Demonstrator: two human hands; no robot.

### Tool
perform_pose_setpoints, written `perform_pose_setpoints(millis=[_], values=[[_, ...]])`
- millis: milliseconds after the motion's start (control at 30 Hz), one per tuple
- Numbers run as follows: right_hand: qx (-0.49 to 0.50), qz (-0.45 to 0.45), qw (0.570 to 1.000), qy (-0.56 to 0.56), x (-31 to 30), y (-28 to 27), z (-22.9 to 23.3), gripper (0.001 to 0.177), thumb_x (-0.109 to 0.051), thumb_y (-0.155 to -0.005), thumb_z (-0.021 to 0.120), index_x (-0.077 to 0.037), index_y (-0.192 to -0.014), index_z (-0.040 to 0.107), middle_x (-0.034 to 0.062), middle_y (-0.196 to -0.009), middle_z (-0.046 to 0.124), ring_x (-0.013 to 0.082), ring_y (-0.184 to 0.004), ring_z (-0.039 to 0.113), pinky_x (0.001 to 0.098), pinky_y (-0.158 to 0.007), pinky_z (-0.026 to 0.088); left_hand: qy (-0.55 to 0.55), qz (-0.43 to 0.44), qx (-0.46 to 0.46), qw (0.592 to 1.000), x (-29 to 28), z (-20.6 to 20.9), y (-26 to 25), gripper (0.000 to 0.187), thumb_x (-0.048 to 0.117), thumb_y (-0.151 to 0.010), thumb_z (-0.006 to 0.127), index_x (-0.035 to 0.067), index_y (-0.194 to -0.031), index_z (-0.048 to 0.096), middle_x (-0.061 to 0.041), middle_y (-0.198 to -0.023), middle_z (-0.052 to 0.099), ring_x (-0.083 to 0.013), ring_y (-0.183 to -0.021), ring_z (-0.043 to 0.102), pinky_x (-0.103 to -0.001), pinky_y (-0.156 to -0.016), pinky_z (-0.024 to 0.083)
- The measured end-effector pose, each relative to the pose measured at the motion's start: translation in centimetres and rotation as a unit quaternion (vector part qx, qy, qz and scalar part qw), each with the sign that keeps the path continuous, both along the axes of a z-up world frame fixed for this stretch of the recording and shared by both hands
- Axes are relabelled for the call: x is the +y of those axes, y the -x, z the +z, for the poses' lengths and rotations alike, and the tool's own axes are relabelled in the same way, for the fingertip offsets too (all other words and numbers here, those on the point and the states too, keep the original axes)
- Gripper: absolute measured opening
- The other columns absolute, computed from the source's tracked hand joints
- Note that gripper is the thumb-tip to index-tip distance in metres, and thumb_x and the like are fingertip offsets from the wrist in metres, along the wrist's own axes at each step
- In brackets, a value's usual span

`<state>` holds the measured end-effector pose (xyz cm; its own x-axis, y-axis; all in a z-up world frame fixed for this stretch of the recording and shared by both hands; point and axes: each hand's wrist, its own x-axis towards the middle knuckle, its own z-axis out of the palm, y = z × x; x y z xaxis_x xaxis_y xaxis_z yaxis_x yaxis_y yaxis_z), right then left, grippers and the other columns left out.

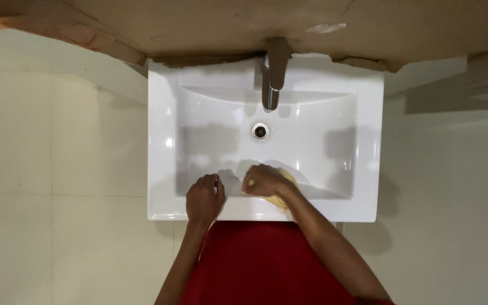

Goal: The person cleans a sink and a faucet using a cloth.

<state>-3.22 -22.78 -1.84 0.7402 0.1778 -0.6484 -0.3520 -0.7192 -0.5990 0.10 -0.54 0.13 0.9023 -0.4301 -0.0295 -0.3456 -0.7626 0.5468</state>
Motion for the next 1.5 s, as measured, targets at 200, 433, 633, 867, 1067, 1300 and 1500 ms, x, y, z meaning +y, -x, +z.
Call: perform_pose_setpoints(millis=[200, 433, 633, 867, 1067, 1300, 1500], values=[[-0.012, -0.032, 0.999, -0.04, 0.5, -0.4, -1.5, 0.015, -0.026, -0.079, 0.078, -0.018, -0.091, 0.084, 0.0051, -0.097, 0.081, 0.0237, -0.095, 0.076, 0.0395, -0.091, 0.059, -0.001, -0.001, 0.007, 1.0, 0.3, 0.0, -0.1, 0.015, 0.013, -0.093, 0.065, 0.001, -0.096, 0.074, -0.013, -0.086, 0.074, -0.0276, -0.072, 0.07, -0.04, -0.066, 0.056], [0.032, 0.01, 0.998, -0.06, -1.2, -1.2, -1.8, 0.019, -0.021, -0.075, 0.078, -0.018, -0.093, 0.084, 0.0062, -0.103, 0.081, 0.0265, -0.1, 0.075, 0.0394, -0.093, 0.056, 0.009, 0.006, 0.0, 1.0, 0.2, 0.4, 0.0, 0.015, 0.012, -0.091, 0.066, 0.001, -0.096, 0.074, -0.013, -0.085, 0.074, -0.0281, -0.072, 0.07, -0.041, -0.066, 0.056], [0.047, -0.02, 0.998, -0.019, 2.1, -1.7, -2.0, 0.018, -0.022, -0.077, 0.078, -0.019, -0.093, 0.085, 0.0072, -0.104, 0.08, 0.0262, -0.101, 0.074, 0.0389, -0.096, 0.054, 0.02, 0.009, 0.012, 1.0, 0.5, 0.1, 0.0, 0.015, 0.012, -0.092, 0.066, 0.0, -0.097, 0.074, -0.015, -0.087, 0.074, -0.0281, -0.07, 0.07, -0.04, -0.066, 0.057], [0.031, 0.042, 0.992, -0.117, -0.7, -1.1, -0.9, 0.017, -0.017, -0.076, 0.078, -0.016, -0.092, 0.085, 0.0089, -0.097, 0.081, 0.0237, -0.101, 0.073, 0.0392, -0.095, 0.055, 0.009, 0.029, 0.016, 0.999, 0.5, -0.2, 0.1, 0.015, 0.011, -0.091, 0.066, 0.0, -0.098, 0.073, -0.016, -0.085, 0.073, -0.0288, -0.069, 0.07, -0.041, -0.064, 0.057], [0.043, -0.025, 0.998, -0.046, 2.5, -3.0, -2.7, 0.017, -0.02, -0.078, 0.076, -0.016, -0.092, 0.085, 0.0065, -0.104, 0.083, 0.0222, -0.1, 0.075, 0.0363, -0.098, 0.054, 0.014, 0.028, -0.008, 0.999, 0.3, -0.4, -0.1, 0.015, 0.011, -0.088, 0.068, 0.0, -0.095, 0.073, -0.018, -0.087, 0.073, -0.0336, -0.074, 0.071, -0.043, -0.067, 0.057], [0.047, 0.051, 0.993, -0.1, 0.8, -2.5, -2.2, 0.014, -0.02, -0.081, 0.08, -0.017, -0.094, 0.083, 0.0061, -0.106, 0.079, 0.0216, -0.108, 0.071, 0.0407, -0.101, 0.048, 0.03, 0.024, -0.029, 0.999, 0.6, -0.5, -0.3, 0.015, 0.011, -0.087, 0.067, 0.0, -0.096, 0.073, -0.017, -0.093, 0.075, -0.033, -0.077, 0.072, -0.043, -0.07, 0.057], [0.038, 0.003, 0.997, -0.068, 3.3, -3.4, -3.2, 0.012, -0.022, -0.082, 0.078, -0.019, -0.091, 0.084, 0.0047, -0.104, 0.08, 0.0235, -0.103, 0.075, 0.0406, -0.101, 0.053, -0.004, 0.026, 0.025, 0.999, 0.5, -0.4, 0.2, 0.017, 0.013, -0.089, 0.067, -0.001, -0.098, 0.073, -0.018, -0.091, 0.073, -0.0329, -0.074, 0.071, -0.043, -0.068, 0.057]])
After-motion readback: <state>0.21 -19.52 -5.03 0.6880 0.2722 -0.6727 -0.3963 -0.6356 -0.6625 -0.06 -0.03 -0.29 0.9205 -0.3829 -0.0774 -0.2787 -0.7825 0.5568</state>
